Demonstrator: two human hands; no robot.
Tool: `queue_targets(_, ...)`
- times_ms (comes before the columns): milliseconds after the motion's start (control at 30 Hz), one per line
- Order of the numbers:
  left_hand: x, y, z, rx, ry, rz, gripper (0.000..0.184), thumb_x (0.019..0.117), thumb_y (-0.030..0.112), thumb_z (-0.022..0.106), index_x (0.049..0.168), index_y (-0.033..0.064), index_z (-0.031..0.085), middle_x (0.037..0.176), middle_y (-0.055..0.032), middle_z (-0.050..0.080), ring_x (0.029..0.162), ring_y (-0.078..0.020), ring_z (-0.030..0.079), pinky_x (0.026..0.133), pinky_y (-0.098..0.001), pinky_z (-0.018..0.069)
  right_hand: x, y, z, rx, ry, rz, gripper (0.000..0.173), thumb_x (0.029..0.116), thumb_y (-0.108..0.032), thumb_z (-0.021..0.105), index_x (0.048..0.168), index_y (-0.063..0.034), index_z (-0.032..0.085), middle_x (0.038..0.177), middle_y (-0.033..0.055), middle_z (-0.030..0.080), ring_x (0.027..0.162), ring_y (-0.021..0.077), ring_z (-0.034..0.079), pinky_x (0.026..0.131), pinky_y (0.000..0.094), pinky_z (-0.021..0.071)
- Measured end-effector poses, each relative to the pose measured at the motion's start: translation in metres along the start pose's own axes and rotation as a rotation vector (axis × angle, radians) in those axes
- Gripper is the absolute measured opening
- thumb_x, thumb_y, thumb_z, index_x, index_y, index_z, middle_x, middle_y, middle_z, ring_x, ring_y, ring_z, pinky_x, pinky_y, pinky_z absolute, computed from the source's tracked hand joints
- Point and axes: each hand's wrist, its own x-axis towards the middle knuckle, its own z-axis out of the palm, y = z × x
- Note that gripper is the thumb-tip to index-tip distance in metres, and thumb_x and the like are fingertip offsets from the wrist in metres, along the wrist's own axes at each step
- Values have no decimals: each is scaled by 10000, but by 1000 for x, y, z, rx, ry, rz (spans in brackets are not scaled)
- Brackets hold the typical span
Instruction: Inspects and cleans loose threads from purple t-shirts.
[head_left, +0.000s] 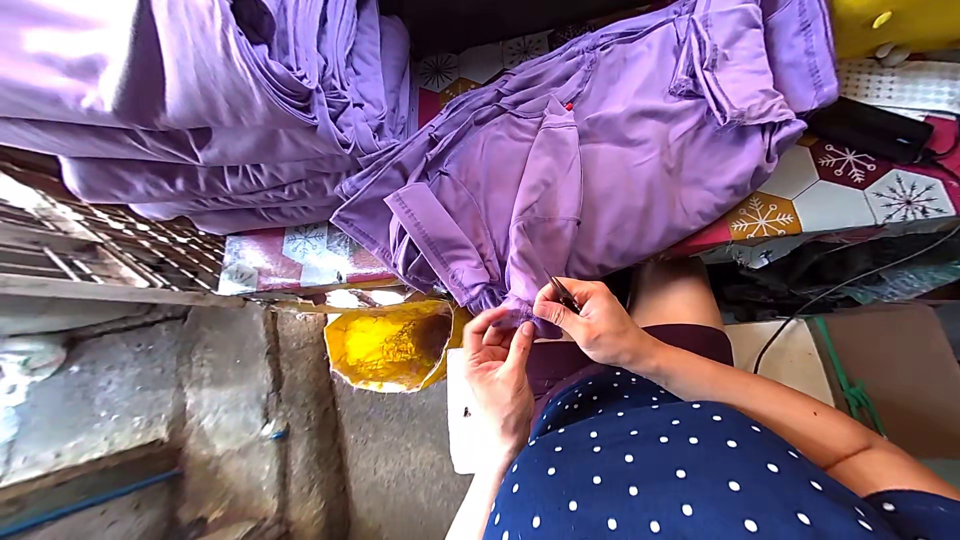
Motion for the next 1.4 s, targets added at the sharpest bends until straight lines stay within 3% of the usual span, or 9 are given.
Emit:
queue_targets(67, 0, -1, -4, 114, -68, 63, 241, 872, -115, 676, 1089, -21, 721, 1018, -47, 769, 896, -108, 738, 824, -273, 622, -1, 3, 1, -154, 5, -135, 146, 974, -115, 653, 864, -27, 691, 763, -27, 595, 686, -34, 536, 636, 121, 451)
queue_targets(233, 3, -4, -8, 285, -109, 167, 154, 845, -87, 697, 942, 2, 776, 895, 40, 729, 787, -12, 682, 736, -190, 599, 0, 6, 5, -506, 38, -551, 125, 904, -94, 672, 865, 16, 717, 737, 86, 622, 632, 122, 594, 544, 245, 478)
queue_targets(333, 7, -3, -12, 283, -91, 149, 93, 900, -56, 690, 936, 5, 751, 875, 16, 749, 791, -41, 706, 760, -218, 610, -3, -11, -1, -146, -44, -262, 195, 1003, -85, 578, 926, 10, 729, 754, -8, 600, 661, -13, 534, 603, 127, 451)
queue_targets(400, 7, 0, -11, 219, -48, 88, 101, 929, -49, 649, 920, 39, 696, 847, 7, 743, 779, -72, 714, 759, -257, 616, -5, -22, -10, 184, -146, 60, 337, 1090, -191, 353, 955, -72, 638, 671, -100, 490, 539, -62, 397, 502, 102, 326)
queue_targets(467, 5, 2, -8, 165, -29, 42, 128, 960, -42, 594, 921, 65, 653, 835, 16, 724, 774, -80, 710, 765, -276, 618, -9, -28, -17, 339, -269, 294, 472, 1111, -327, 194, 946, -118, 584, 626, -114, 463, 487, -49, 370, 460, 113, 311)
queue_targets(600, 1, 4, -2, 84, -41, -9, 143, 992, -41, 533, 943, 56, 625, 853, 2, 719, 794, -100, 721, 782, -294, 629, -19, -27, -13, 323, -413, 521, 494, 1131, -348, 199, 904, -123, 577, 600, -110, 429, 464, -36, 351, 450, 127, 300)
queue_targets(1233, 0, -8, 0, 218, -132, 119, 151, 1010, -32, 511, 968, 71, 612, 863, 51, 697, 800, -56, 695, 773, -255, 612, -17, -20, -12, 592, -318, 721, 508, 1130, -417, 270, 824, -129, 555, 561, -83, 413, 414, -27, 336, 395, 120, 276)
queue_targets(1333, 0, -7, 3, 202, -131, 107, 150, 1004, -35, 519, 963, 76, 610, 866, 50, 699, 809, -66, 701, 787, -274, 618, -20, -21, -11, 450, -255, 607, 496, 1133, -335, 324, 746, -126, 551, 516, -106, 372, 401, -37, 293, 394, 130, 236)
queue_targets(1400, 1, -6, 3, 184, -119, 77, 152, 1008, -34, 512, 962, 76, 606, 868, 47, 700, 814, -70, 706, 802, -283, 621, -24, -13, -11, 234, -155, 357, 412, 1101, -267, 420, 752, -130, 590, 567, -131, 426, 463, -60, 333, 451, 126, 273)
